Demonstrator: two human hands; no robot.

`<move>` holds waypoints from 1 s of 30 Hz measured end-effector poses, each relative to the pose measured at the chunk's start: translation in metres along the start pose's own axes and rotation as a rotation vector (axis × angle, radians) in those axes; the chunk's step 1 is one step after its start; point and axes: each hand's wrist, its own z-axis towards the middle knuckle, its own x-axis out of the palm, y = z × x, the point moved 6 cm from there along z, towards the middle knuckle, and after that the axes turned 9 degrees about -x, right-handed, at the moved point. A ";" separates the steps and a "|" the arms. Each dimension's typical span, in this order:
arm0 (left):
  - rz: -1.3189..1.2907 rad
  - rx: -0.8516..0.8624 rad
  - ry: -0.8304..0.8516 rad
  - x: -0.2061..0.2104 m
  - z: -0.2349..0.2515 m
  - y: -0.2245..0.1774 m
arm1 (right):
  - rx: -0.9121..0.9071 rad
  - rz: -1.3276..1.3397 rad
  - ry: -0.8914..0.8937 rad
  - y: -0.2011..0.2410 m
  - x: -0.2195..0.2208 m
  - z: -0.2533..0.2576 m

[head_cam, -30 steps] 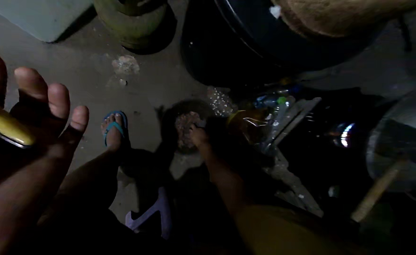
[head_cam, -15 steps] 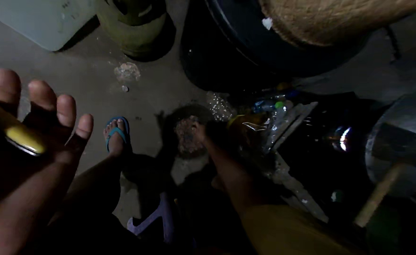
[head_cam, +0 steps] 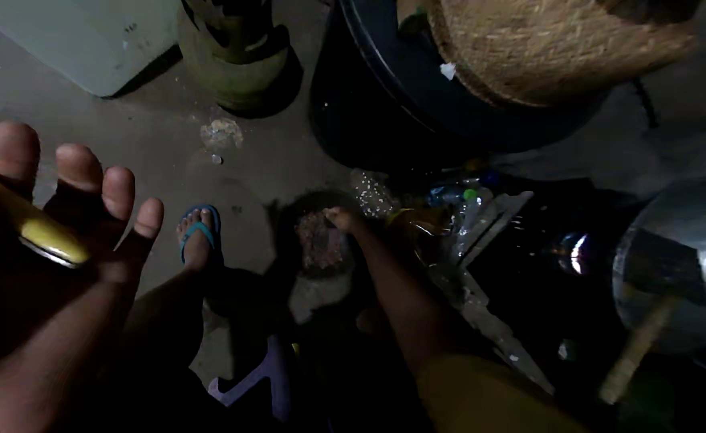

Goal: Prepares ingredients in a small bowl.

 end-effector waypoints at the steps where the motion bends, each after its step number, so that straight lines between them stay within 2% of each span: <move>1: -0.019 0.001 0.017 0.001 0.001 0.002 | 0.003 0.024 -0.093 -0.004 0.006 0.002; 3: -0.075 -0.005 -0.028 0.008 0.001 0.001 | 0.034 -0.030 -0.233 -0.015 0.040 -0.005; 6: -0.001 0.019 -0.137 0.016 -0.004 -0.001 | 0.194 -0.247 -0.208 -0.026 0.096 -0.040; 8: 0.010 0.008 -0.165 0.016 -0.003 0.003 | 0.224 -0.242 -0.179 -0.023 0.089 -0.042; 10: 0.011 -0.021 -0.091 0.012 -0.001 0.004 | 0.192 -0.095 -0.137 -0.010 0.062 -0.034; 11: -0.004 -0.032 -0.071 0.011 -0.001 0.003 | 0.162 0.002 -0.135 -0.006 0.048 -0.022; 14: -0.021 -0.005 -0.073 0.010 -0.003 0.000 | 0.034 0.020 -0.056 0.013 0.023 0.002; 16: -0.040 -0.002 -0.049 0.008 -0.003 0.001 | 0.033 -0.002 -0.136 0.025 0.039 -0.013; 17: -0.042 0.008 -0.088 0.010 -0.004 0.001 | 0.062 -0.051 -0.165 0.026 0.056 -0.023; 20: -0.038 0.014 -0.143 0.008 0.000 -0.003 | 0.137 -0.306 -0.119 0.005 0.100 -0.031; 21: -0.047 0.010 -0.125 0.006 0.001 -0.004 | 0.150 -0.337 -0.086 0.002 0.097 -0.032; 23: -0.078 -0.017 -0.025 -0.005 0.007 -0.007 | 0.181 -0.234 -0.089 -0.005 0.080 -0.035; 26: -0.002 0.046 -0.097 -0.015 0.009 -0.020 | 0.091 -0.029 -0.137 0.007 0.056 -0.033; 30: 0.339 0.264 -0.029 -0.040 0.010 -0.026 | 0.021 -0.277 -0.022 0.023 0.094 -0.054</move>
